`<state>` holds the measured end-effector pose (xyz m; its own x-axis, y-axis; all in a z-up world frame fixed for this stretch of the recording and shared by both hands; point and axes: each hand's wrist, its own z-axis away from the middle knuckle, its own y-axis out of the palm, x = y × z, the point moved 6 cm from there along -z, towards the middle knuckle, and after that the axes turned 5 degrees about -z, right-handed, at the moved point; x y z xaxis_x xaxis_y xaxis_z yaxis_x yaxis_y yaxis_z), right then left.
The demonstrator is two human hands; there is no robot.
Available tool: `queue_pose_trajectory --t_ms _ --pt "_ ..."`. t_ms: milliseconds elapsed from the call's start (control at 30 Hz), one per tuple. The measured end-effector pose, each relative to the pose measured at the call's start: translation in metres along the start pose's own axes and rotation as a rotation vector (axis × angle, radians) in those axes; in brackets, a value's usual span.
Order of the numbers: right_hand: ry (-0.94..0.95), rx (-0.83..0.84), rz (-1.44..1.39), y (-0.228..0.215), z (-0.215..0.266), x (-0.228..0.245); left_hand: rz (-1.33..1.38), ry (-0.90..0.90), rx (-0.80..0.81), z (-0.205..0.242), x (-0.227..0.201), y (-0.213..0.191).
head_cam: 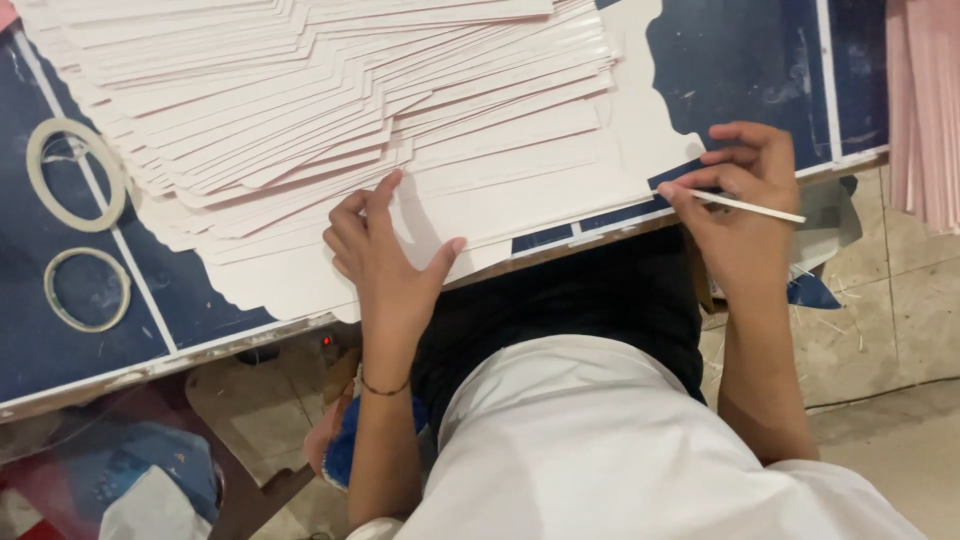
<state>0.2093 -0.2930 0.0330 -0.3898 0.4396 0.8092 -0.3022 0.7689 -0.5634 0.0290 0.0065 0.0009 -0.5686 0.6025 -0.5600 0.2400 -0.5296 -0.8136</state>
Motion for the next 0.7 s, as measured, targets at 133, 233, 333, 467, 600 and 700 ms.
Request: queue_pose_trajectory --t_ms 133,233,333,467,600,700 --pt "0.039 0.012 0.071 0.002 0.002 -0.009 0.013 0.053 0.020 -0.011 -0.028 0.026" --pt "0.014 0.011 0.111 0.004 0.003 -0.006 0.002 0.117 0.008 -0.018 -0.055 0.054" --pt "-0.021 0.013 0.147 0.005 0.000 0.002 -0.034 0.181 0.038 -0.016 -0.083 0.073" --pt "-0.226 -0.042 0.076 -0.007 -0.008 0.040 -0.071 0.441 -0.002 -0.001 -0.106 0.055" --pt "-0.342 -0.108 0.033 -0.015 -0.018 0.067 -0.479 0.361 -0.168 -0.027 -0.070 0.029" --pt "-0.373 -0.111 -0.012 -0.011 -0.022 0.082 -0.403 0.485 -0.365 -0.031 -0.087 -0.025"
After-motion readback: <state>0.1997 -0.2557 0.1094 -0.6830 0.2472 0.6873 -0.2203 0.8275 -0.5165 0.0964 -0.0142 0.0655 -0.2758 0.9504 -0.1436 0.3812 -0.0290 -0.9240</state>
